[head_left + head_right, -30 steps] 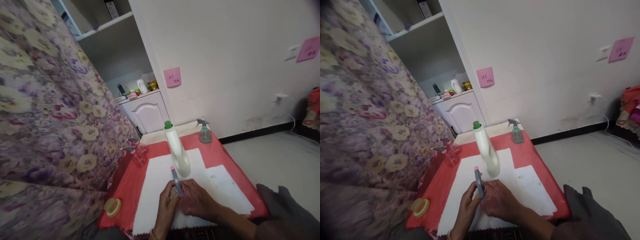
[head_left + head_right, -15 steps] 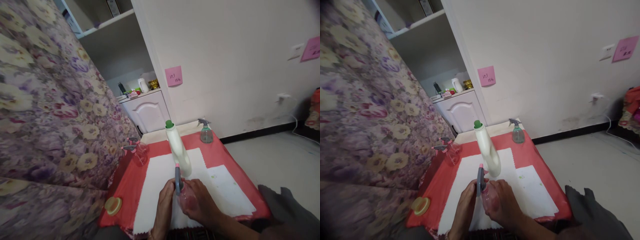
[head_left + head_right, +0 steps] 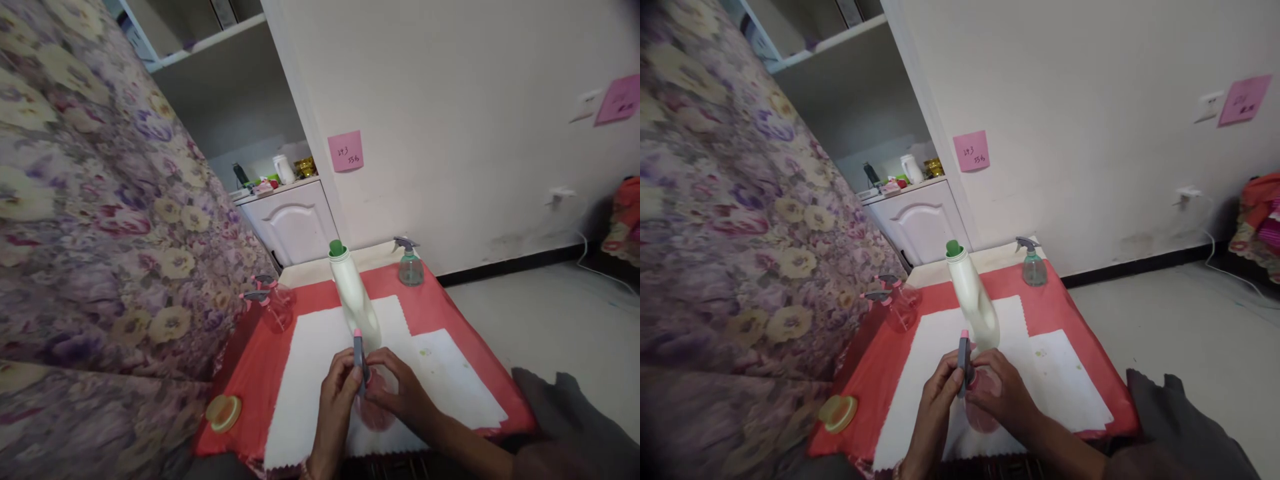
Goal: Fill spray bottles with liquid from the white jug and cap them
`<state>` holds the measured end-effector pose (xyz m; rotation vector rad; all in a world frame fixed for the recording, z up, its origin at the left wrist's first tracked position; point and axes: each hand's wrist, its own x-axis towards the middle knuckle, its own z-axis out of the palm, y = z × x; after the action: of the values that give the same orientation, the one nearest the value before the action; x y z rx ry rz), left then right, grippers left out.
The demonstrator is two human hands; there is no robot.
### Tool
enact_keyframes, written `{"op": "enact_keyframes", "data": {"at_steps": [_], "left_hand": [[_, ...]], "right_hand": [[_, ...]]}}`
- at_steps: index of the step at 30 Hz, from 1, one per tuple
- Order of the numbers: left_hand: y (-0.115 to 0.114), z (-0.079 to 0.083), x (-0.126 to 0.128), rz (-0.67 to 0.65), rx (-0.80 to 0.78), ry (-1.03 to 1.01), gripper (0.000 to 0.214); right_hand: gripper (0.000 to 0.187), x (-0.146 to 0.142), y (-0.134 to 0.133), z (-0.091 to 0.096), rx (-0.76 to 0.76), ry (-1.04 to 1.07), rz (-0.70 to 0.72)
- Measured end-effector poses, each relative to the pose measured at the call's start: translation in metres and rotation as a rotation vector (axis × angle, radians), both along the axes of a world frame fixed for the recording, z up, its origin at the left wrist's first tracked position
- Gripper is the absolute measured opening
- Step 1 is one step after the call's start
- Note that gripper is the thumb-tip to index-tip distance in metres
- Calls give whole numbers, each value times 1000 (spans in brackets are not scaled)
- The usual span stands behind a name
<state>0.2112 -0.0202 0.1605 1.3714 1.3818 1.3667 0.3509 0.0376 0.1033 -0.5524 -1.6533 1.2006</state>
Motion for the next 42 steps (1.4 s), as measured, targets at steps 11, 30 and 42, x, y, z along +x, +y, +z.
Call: {"op": "enact_keyframes", "data": {"at_steps": [11, 30, 42], "left_hand": [[5, 2, 5, 56, -23, -5, 29], [-1, 2, 7, 68, 11, 66, 28], [-1, 2, 10, 72, 1, 26, 26]], "right_hand": [[20, -26, -5, 13, -128, -36, -246], [32, -14, 0, 7, -182, 10, -16], [28, -9, -5, 8, -94, 1, -33]]}}
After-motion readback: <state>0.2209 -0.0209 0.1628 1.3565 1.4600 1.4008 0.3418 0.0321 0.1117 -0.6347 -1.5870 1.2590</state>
